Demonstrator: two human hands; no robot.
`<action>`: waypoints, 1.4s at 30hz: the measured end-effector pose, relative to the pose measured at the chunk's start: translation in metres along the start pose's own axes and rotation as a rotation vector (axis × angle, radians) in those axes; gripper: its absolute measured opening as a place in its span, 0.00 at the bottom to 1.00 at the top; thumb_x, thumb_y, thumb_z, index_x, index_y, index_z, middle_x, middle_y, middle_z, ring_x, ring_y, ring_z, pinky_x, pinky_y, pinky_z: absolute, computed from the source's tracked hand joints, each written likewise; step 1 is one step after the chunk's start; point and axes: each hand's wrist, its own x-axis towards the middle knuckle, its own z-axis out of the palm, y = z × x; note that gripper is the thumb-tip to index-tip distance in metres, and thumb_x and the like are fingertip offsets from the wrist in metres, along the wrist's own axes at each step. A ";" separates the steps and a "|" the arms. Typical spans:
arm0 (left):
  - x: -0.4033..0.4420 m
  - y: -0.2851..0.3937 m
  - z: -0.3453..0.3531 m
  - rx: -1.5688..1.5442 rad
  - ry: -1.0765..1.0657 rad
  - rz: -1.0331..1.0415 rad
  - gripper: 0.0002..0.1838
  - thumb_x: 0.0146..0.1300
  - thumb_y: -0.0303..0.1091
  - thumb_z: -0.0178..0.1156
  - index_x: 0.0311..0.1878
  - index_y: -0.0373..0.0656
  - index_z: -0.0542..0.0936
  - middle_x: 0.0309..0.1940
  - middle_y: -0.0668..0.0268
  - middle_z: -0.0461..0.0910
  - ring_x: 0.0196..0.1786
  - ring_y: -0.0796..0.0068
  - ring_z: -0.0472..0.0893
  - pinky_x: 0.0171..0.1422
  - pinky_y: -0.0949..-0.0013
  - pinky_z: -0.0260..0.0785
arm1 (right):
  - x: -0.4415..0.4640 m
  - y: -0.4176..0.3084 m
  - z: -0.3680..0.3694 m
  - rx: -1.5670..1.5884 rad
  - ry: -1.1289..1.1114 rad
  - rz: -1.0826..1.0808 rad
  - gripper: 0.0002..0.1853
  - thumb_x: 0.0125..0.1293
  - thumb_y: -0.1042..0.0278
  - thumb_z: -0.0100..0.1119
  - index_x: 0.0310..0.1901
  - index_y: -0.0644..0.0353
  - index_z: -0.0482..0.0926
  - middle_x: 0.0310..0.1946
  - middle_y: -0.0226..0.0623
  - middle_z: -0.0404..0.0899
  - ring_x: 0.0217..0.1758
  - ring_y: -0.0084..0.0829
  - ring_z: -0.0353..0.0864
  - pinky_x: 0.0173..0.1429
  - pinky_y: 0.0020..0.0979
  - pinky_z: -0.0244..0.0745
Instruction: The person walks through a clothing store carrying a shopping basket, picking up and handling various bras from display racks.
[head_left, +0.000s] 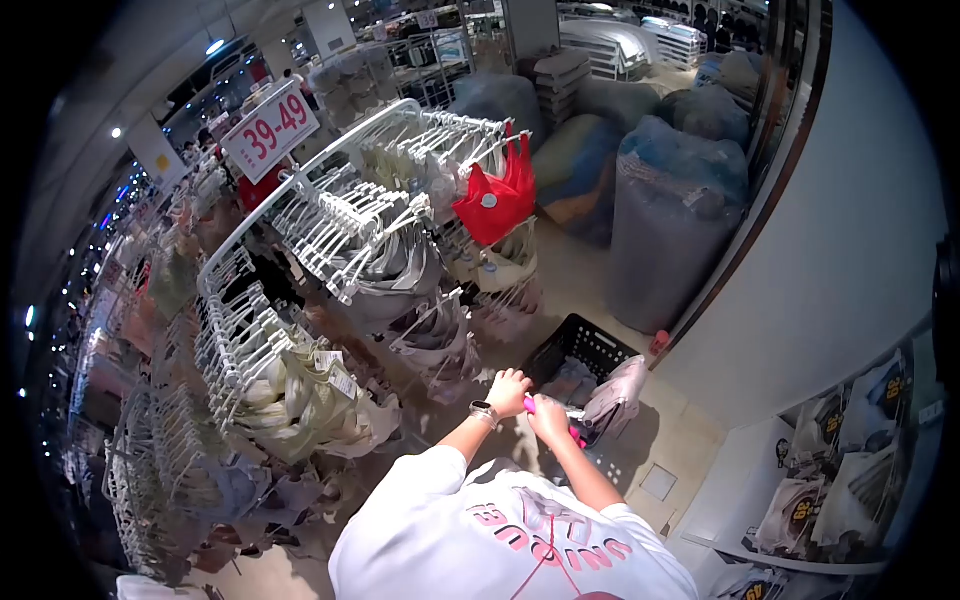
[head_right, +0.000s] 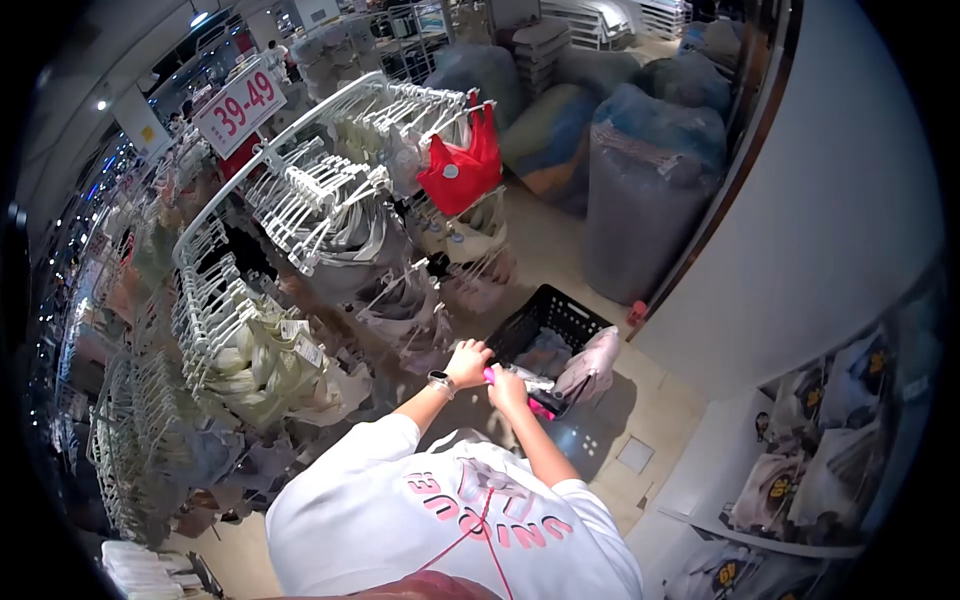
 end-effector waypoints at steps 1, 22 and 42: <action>0.002 0.005 0.001 -0.019 0.000 -0.098 0.21 0.44 0.46 0.65 0.42 0.47 0.80 0.38 0.60 0.75 0.46 0.57 0.73 0.50 0.57 0.65 | 0.002 0.000 -0.005 0.019 0.010 0.025 0.13 0.49 0.66 0.62 0.35 0.62 0.74 0.25 0.49 0.79 0.30 0.49 0.81 0.36 0.46 0.77; 0.108 -0.054 -0.068 -1.499 -0.620 -0.463 0.28 0.61 0.39 0.63 0.63 0.41 0.69 0.53 0.66 0.78 0.52 0.82 0.76 0.54 0.74 0.68 | 0.011 0.016 -0.005 -0.023 0.027 -0.016 0.10 0.50 0.69 0.60 0.33 0.63 0.74 0.25 0.49 0.79 0.28 0.49 0.81 0.36 0.45 0.77; 0.296 -0.160 -0.010 -2.491 0.544 -0.302 0.14 0.61 0.36 0.63 0.50 0.48 0.75 0.46 0.72 0.79 0.46 0.77 0.76 0.51 0.70 0.66 | 0.158 0.039 -0.051 1.053 -0.125 0.496 0.12 0.67 0.67 0.56 0.49 0.62 0.75 0.38 0.34 0.82 0.38 0.22 0.81 0.42 0.21 0.73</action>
